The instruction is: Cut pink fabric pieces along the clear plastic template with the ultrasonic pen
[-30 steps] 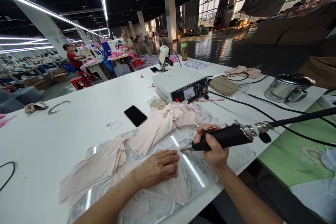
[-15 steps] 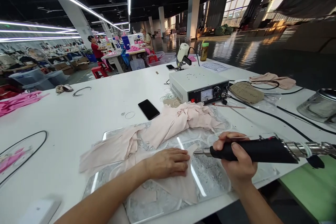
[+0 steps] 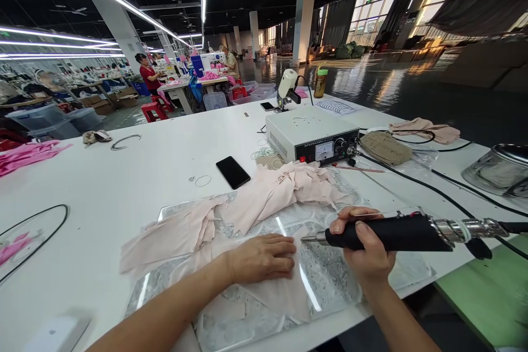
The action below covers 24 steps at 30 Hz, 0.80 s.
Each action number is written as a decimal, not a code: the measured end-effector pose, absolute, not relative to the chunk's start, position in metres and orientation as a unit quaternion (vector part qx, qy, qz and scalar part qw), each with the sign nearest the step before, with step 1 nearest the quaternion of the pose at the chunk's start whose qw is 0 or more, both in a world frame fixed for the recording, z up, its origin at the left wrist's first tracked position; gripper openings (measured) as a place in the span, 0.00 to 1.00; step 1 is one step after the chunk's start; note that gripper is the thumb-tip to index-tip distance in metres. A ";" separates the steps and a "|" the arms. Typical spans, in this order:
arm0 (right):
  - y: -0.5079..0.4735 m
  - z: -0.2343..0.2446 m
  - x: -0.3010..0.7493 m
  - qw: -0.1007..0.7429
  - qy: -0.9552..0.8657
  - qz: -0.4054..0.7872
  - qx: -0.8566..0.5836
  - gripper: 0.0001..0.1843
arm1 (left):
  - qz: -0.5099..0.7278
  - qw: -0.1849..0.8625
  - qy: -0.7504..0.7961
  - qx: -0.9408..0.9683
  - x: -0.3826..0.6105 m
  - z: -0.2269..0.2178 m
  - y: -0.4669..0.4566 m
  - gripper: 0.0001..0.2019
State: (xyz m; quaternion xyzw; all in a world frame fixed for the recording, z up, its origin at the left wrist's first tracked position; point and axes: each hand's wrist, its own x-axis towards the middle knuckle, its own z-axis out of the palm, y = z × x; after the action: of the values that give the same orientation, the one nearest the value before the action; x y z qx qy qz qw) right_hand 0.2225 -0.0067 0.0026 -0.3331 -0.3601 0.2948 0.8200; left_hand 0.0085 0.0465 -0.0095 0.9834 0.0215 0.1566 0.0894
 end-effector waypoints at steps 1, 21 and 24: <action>-0.006 0.003 0.222 0.820 -0.359 0.296 -0.333 0.05 | 0.156 0.089 0.022 0.983 0.008 -0.010 0.046 0.11; -0.014 0.009 0.220 0.794 -0.386 0.347 -0.317 0.04 | 0.145 0.082 0.022 0.986 0.007 -0.011 0.047 0.11; -0.014 0.009 0.219 0.792 -0.395 0.344 -0.315 0.04 | 0.145 0.081 0.022 0.986 0.007 -0.012 0.048 0.11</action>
State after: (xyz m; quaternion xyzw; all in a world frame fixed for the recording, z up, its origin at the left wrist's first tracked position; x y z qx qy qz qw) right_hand 0.2187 -0.0137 0.0093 -0.3154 -0.3948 0.3436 0.7916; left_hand 0.0072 0.0477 -0.0117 0.9859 0.0218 0.1446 0.0814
